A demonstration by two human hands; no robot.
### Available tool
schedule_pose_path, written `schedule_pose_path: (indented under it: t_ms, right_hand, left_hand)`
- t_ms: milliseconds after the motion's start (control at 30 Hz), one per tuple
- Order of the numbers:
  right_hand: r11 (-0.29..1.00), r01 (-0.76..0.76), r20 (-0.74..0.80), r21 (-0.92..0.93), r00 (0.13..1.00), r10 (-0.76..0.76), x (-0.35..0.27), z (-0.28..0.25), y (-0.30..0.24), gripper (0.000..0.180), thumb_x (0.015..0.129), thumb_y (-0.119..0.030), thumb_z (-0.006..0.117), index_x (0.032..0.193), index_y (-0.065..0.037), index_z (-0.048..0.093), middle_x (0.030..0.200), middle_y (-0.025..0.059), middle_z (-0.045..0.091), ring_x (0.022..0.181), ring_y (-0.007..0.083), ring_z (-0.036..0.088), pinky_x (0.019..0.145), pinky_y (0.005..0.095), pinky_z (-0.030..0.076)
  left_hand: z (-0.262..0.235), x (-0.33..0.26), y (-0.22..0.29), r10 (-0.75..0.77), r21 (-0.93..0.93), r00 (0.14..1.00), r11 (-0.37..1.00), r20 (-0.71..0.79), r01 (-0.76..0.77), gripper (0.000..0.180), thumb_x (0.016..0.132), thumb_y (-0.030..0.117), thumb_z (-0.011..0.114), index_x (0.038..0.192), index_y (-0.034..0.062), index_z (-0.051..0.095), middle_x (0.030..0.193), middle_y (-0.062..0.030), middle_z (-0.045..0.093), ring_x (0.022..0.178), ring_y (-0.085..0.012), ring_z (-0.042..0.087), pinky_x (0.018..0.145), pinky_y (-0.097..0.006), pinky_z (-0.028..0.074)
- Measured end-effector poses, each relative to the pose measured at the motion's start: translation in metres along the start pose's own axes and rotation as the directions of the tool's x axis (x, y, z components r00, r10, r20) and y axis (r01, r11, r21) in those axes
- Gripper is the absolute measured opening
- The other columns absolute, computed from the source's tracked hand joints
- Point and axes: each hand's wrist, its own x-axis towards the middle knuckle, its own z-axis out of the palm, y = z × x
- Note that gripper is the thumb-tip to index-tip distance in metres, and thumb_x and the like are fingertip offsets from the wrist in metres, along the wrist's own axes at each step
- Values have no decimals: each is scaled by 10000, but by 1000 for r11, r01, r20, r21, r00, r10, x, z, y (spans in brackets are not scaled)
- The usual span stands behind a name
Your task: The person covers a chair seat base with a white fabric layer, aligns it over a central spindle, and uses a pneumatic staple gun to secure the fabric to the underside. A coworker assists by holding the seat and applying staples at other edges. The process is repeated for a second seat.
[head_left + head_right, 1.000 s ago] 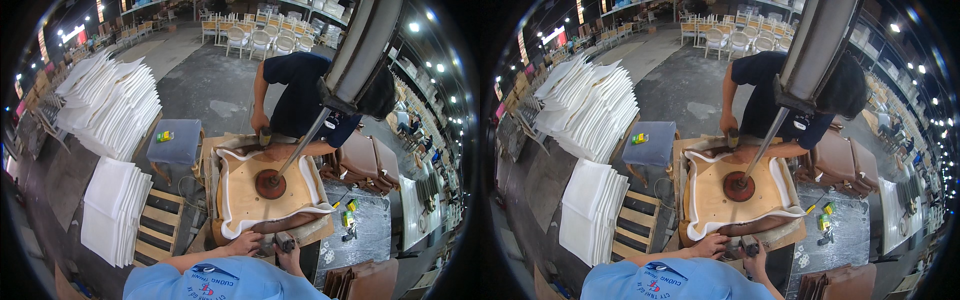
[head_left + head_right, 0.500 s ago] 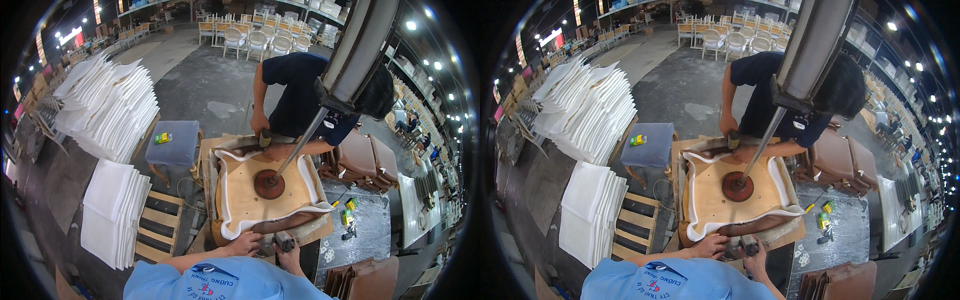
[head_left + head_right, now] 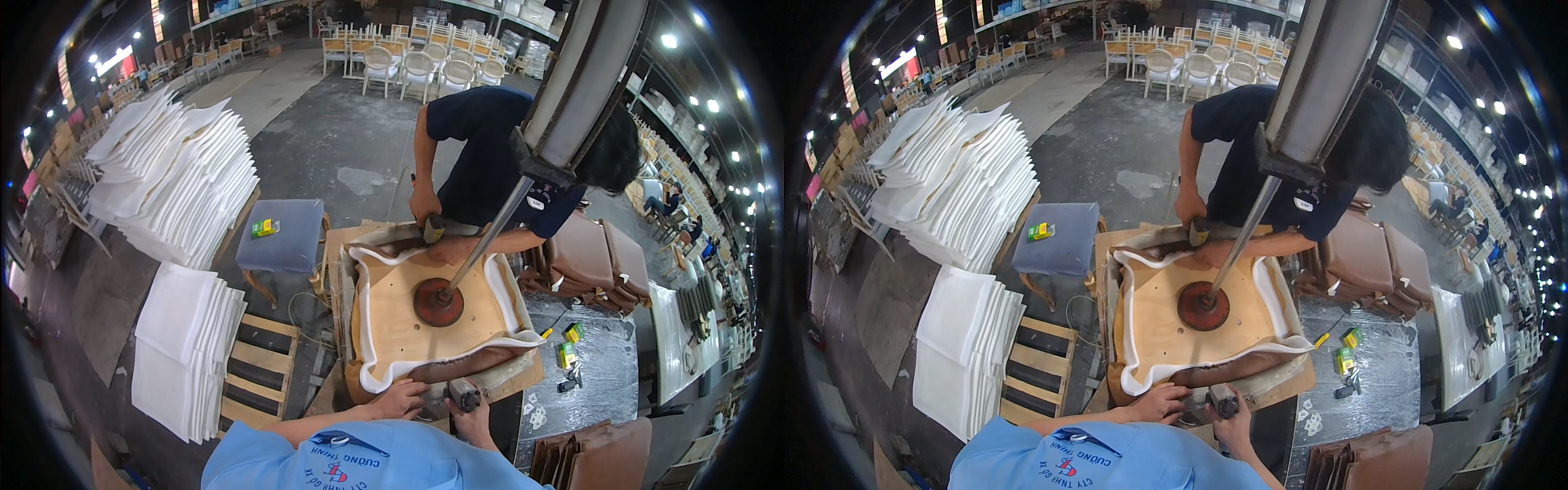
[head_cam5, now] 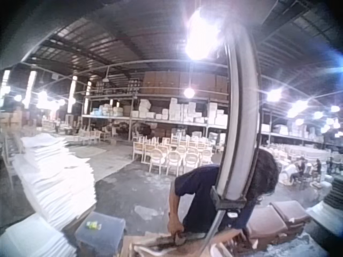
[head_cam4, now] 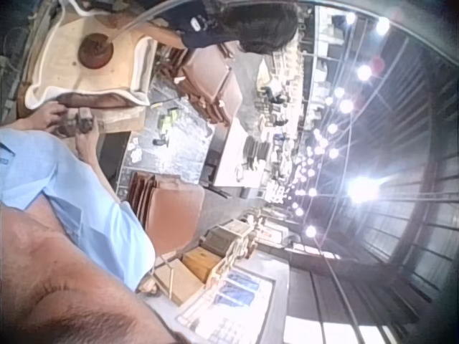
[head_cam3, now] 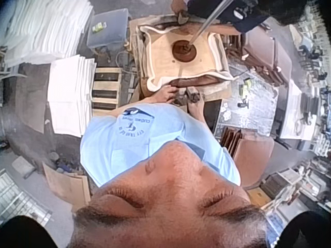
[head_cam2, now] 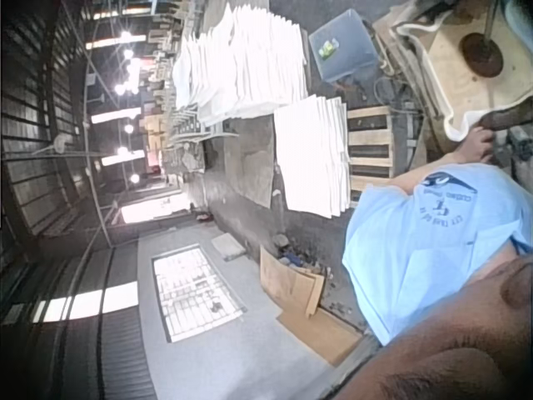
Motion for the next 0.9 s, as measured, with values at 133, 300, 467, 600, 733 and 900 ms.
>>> schedule_pose_path:
  t_ms: [133, 300, 467, 600, 733, 900]
  right_hand:
    - [996, -58, -20, -63, 998, 57, 0, 0, 1, 612, 889, -89, 891, 1429, 17, 624, 1274, 158, 755, 1169, 229, 722, 1030, 374, 573]
    - [998, -20, -8, -66, 1000, 20, 0, -2, -1, 630, 874, -84, 899, 1438, -17, 628, 1264, 169, 765, 1155, 225, 733, 1010, 367, 582]
    - [997, -33, -15, -68, 999, 32, 0, -2, -3, 648, 862, -88, 905, 1446, -31, 631, 1261, 174, 773, 1152, 230, 741, 1005, 367, 585]
    - [993, -14, -15, -113, 1000, 12, -1, -2, -6, 641, 866, -91, 897, 1444, -23, 630, 1265, 179, 771, 1158, 239, 741, 1007, 373, 584]
    - [991, -40, -12, -125, 999, 39, -1, -3, -8, 636, 870, -98, 891, 1444, -17, 628, 1269, 187, 769, 1169, 246, 741, 1012, 378, 584]
    - [995, -7, -8, -97, 1000, 6, -1, -2, -8, 636, 871, -108, 893, 1442, -17, 628, 1261, 191, 773, 1160, 252, 748, 1007, 379, 586]
  left_hand:
    - [-2, 1, 1, 46, -6, 997, 999, -63, -46, 227, 822, 184, 836, 989, 32, 807, 1419, -223, 666, 1343, -375, 636, 1140, -530, 501]
    - [-5, 1, 4, -6, 15, 1000, 1000, 11, 6, 223, 834, 180, 827, 997, 31, 798, 1401, -222, 673, 1337, -368, 641, 1136, -529, 507]
    - [-5, 1, 4, 49, 11, 996, 999, -72, -49, 219, 836, 179, 825, 997, 34, 795, 1404, -215, 672, 1337, -365, 641, 1138, -529, 507]
    - [-4, 0, 4, -15, 27, 1000, 1000, 14, 14, 220, 836, 181, 823, 1000, 37, 796, 1414, -209, 668, 1342, -365, 637, 1142, -528, 506]
    - [-4, -1, 4, 25, 11, 998, 1000, -50, -24, 219, 847, 186, 822, 1008, 39, 801, 1428, -207, 664, 1355, -364, 633, 1154, -533, 500]
    - [-5, -1, 5, -46, 23, 999, 999, 27, 46, 219, 859, 187, 824, 1023, 43, 811, 1430, -209, 662, 1372, -364, 626, 1172, -539, 488]
